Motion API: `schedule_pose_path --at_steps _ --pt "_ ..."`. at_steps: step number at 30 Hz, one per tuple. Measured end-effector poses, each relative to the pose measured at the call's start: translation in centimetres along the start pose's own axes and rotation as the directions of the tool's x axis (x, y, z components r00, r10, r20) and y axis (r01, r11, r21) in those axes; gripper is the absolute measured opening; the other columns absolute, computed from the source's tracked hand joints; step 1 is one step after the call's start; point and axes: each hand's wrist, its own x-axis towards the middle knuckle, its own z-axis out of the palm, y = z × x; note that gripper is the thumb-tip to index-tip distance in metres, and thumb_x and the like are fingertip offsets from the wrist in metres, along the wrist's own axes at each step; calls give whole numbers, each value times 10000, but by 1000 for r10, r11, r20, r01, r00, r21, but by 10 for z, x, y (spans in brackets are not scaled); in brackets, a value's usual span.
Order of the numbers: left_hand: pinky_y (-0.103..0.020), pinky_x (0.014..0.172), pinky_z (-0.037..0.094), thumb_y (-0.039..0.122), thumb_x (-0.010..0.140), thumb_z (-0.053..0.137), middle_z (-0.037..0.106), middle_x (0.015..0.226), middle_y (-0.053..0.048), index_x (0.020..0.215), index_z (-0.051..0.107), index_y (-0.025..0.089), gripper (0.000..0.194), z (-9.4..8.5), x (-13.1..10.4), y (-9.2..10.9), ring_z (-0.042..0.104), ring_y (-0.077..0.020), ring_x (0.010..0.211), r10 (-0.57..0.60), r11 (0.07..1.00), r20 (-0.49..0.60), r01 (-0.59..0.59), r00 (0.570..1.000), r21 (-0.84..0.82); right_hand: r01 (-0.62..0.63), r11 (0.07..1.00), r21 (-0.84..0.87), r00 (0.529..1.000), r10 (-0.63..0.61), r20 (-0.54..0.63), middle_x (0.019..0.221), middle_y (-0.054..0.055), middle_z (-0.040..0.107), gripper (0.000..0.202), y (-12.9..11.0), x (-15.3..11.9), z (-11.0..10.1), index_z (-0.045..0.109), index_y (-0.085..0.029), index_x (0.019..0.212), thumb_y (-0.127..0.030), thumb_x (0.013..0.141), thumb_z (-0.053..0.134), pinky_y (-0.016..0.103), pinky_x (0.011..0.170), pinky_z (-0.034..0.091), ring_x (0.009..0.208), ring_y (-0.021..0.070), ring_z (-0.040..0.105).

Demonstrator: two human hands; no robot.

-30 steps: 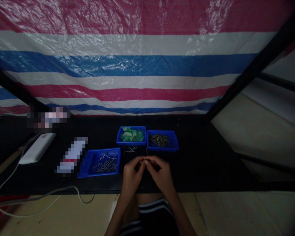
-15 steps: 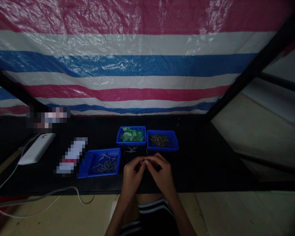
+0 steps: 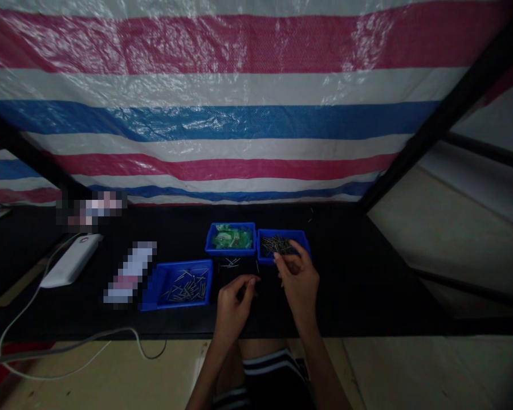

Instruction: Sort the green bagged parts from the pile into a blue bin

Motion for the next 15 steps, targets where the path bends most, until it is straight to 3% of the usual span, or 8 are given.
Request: schedule_pose_path --at_steps 2,5,9,12,15 --pt "-241 667 501 423 1036 548 747 771 -26 1054 805 194 345 0 0 0 703 -177 720 -8 1000 -2 8 1000 -4 25 1000 -14 999 -25 -29 800 3 738 612 5 -3 -5 555 -182 1393 -460 891 767 241 491 511 550 146 639" --pt "-240 670 490 428 1036 545 742 768 -24 1037 798 195 344 0 0 1 696 -174 716 -17 1000 -1 17 1000 -19 114 986 -124 993 -116 -11 762 -4 712 400 18 -16 -13 628 -196 1264 -431 949 703 244 573 526 603 148 658" --pt "-237 634 453 457 1028 548 702 717 -18 953 773 182 363 -1 -1 1 656 -164 676 -39 998 -23 38 999 -53 257 915 -312 957 -197 213 668 -20 659 196 28 -27 -13 732 -213 1003 -381 996 629 236 618 486 585 132 635" --pt "-232 575 401 486 1024 539 633 654 -2 817 706 176 407 -2 -2 -2 571 -139 591 -62 994 -57 56 996 -97 340 817 -465 907 -153 393 654 -33 653 157 26 -28 -4 751 -235 1047 -315 988 631 235 600 425 602 137 650" --pt "-232 560 378 495 1028 514 580 628 9 727 619 183 446 -3 -4 -6 526 -128 566 -65 991 -60 57 996 -122 373 716 -590 892 -102 440 716 -20 706 164 23 -28 7 741 -248 1105 -291 984 638 244 592 381 650 154 690"
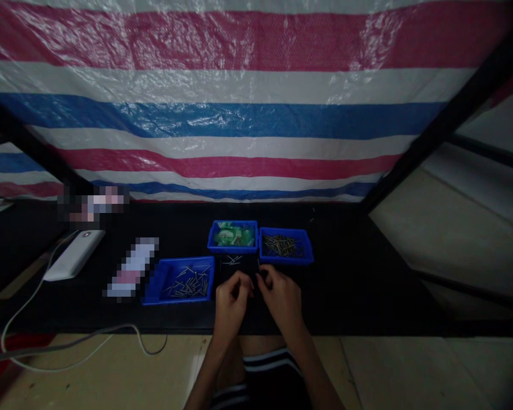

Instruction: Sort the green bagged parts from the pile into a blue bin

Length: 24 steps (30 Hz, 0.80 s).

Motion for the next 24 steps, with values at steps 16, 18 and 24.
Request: schedule_pose_path --at_steps 16,18,24 --pt "-238 588 389 470 1048 488 585 655 14 800 635 190 402 2 0 -1 549 -134 595 16 999 33 -18 999 49 -8 998 -56 999 5 -50 721 0 706 148 2 -3 10 662 -214 979 -267 1024 532 265 572 330 622 170 688" --pt "-236 596 405 472 1045 500 589 664 17 854 645 192 368 2 1 -3 559 -136 605 8 999 -5 -8 1000 37 4 999 33 997 -2 -75 662 -22 644 167 3 -4 9 652 -213 953 -289 1025 523 259 579 344 576 150 641" --pt "-230 588 431 490 1005 584 617 667 21 1047 693 190 322 5 5 -4 579 -139 606 -39 999 -83 39 996 -8 39 943 330 993 1 -121 603 -67 483 190 5 -3 3 628 -210 920 -339 1026 538 231 543 356 520 110 493"
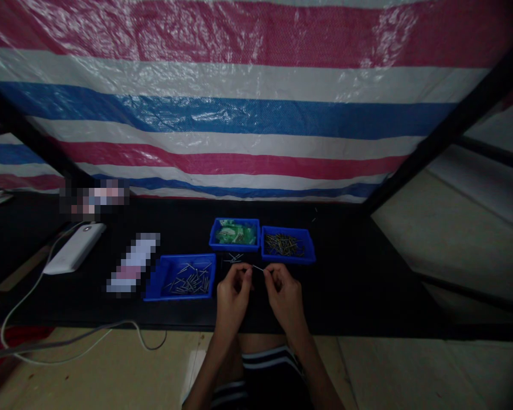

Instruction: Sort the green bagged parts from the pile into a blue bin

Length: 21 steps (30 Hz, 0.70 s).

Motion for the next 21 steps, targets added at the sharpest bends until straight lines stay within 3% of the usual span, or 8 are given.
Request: schedule_pose_path --at_steps 10,15,21 --pt "-225 588 468 468 969 650 685 692 -5 1086 774 177 338 -3 -1 4 623 -141 615 9 999 33 -8 999 -51 39 987 157 998 -47 49 632 -72 477 158 -5 -4 -4 623 -210 957 -331 1033 557 219 550 366 547 98 464" --pt "-220 591 482 417 921 720 726 758 -29 983 801 179 259 -5 -1 4 638 -142 647 71 991 -28 -73 997 -112 48 988 149 993 -63 102 661 -64 505 140 -6 -3 -3 614 -211 967 -315 1031 547 213 583 395 578 99 505" --pt "-216 596 486 363 896 757 730 825 -36 906 772 180 184 -4 -2 5 616 -127 648 122 985 -21 -123 992 -119 38 993 115 985 -57 160 669 -59 521 126 -8 -2 -5 647 -209 1026 -285 1007 548 215 603 418 597 110 545"
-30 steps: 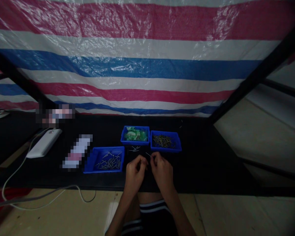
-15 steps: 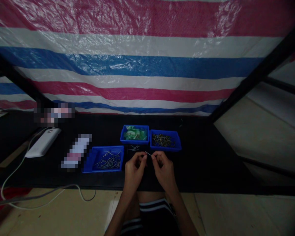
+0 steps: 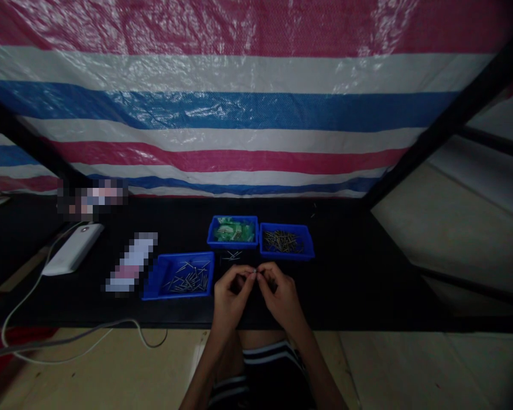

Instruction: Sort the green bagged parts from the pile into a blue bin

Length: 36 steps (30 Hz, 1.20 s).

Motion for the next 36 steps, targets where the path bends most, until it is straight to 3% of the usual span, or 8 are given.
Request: schedule_pose_path --at_steps 5,14,20,36 --pt "-209 554 459 332 924 728 689 823 -20 914 733 183 149 -1 -3 1 565 -102 593 33 999 18 -33 999 0 14 1000 0 1000 -14 24 695 -35 611 159 -2 -2 -2 696 -211 1046 -267 992 557 218 612 440 619 120 586" --pt "-231 671 509 249 963 678 698 988 -61 951 714 197 64 0 -3 3 663 -153 819 168 983 59 -172 984 68 -13 1000 -4 1000 13 4 744 -16 673 184 4 -1 1 747 -209 1073 -243 946 617 222 642 472 654 127 612" --pt "-227 674 512 256 981 654 695 1015 -63 958 691 193 76 -1 -4 2 663 -142 810 154 982 16 -154 988 109 -9 1000 9 999 10 -41 746 -12 679 173 0 -1 0 758 -218 1060 -282 965 629 221 647 494 639 124 605" --pt "-233 626 489 273 955 683 674 996 -52 952 714 201 78 0 -1 0 620 -124 718 129 982 75 -138 989 127 -15 1000 -6 998 14 -54 700 -23 663 142 4 -1 1 754 -210 1003 -245 944 631 220 618 472 598 120 584"
